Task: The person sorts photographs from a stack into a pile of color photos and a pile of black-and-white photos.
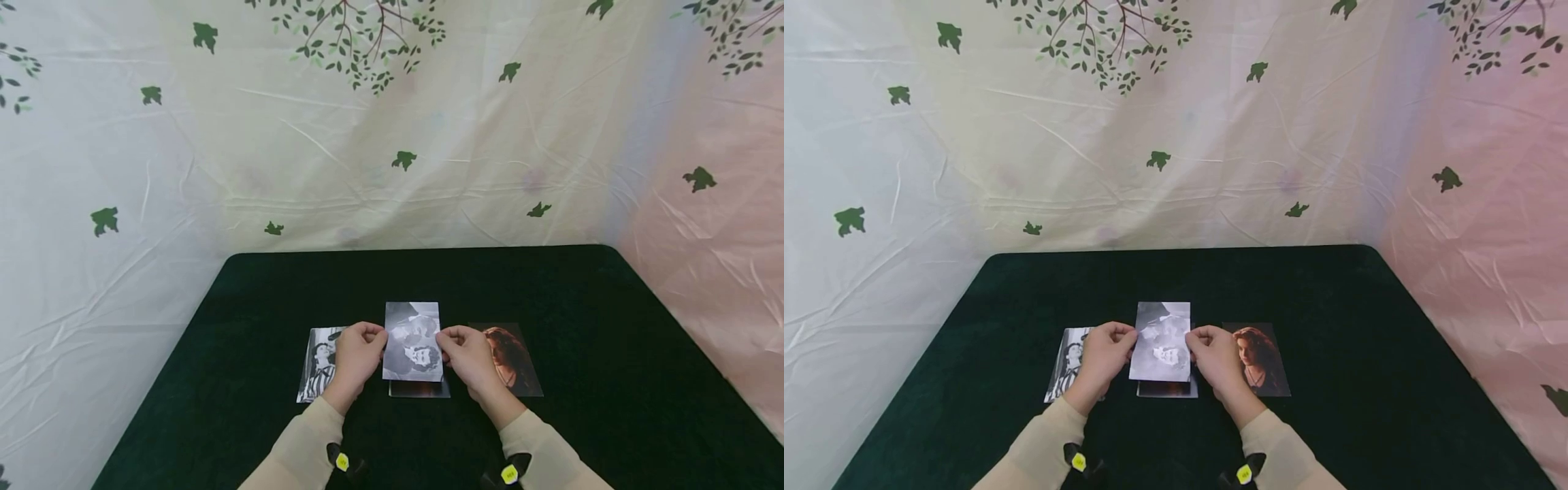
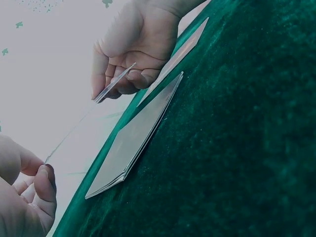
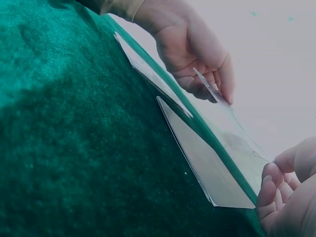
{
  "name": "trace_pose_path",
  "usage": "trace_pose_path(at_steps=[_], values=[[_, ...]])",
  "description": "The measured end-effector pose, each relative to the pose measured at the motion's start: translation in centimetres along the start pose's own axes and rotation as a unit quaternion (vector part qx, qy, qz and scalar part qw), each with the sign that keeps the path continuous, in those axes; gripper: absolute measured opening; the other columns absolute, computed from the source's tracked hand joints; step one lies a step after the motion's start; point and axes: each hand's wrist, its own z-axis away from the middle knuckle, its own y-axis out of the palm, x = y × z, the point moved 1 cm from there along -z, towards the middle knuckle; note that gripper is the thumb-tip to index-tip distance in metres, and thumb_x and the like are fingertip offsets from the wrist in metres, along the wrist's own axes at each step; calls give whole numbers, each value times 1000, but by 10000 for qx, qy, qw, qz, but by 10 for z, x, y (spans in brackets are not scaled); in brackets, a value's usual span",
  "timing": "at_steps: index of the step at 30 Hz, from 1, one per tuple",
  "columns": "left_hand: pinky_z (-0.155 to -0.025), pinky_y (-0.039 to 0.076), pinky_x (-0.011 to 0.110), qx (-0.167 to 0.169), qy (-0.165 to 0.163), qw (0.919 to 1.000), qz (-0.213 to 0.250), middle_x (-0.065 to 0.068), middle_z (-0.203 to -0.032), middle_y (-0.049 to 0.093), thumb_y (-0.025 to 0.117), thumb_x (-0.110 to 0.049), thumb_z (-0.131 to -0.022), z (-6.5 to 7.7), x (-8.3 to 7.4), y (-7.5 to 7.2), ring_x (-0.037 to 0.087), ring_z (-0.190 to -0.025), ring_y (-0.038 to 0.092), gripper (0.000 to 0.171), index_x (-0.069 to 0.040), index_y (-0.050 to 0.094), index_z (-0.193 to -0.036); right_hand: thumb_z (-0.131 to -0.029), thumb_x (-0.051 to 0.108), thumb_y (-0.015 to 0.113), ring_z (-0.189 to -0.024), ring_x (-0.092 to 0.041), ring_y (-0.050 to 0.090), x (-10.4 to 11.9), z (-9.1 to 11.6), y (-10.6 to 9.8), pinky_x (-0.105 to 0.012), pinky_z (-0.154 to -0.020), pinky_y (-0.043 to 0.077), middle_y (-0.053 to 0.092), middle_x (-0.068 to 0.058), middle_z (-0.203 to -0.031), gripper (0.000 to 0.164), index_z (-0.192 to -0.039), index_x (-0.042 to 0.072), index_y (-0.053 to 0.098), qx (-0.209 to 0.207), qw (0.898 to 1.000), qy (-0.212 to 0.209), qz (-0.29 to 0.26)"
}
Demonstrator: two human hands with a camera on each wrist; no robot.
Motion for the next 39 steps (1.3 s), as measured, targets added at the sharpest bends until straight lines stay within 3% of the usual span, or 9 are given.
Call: trace_pose_path(at_steps=[14,39], values=[[-56,50,31,-62,-80,9999,-75,4,-73,61,64,-17,-92,3,-3,1,17,-62,59,11,-8,68,-94,-92,21,66,-68,-20,58,-5,-1,1,-30,-60,50,61,-9,-81,17,-99,5,69,-274,9992,-294,-37],[-55,49,31,-262,-58,9996,-45,5,-73,61,65,-17,-91,2,-4,1,17,-60,57,9,-8,69,-91,-89,18,68,-67,-23,59,0,1,2,-28,-56,49,62,-9,-76,15,-96,4,69,-187,9976,-477,-460]])
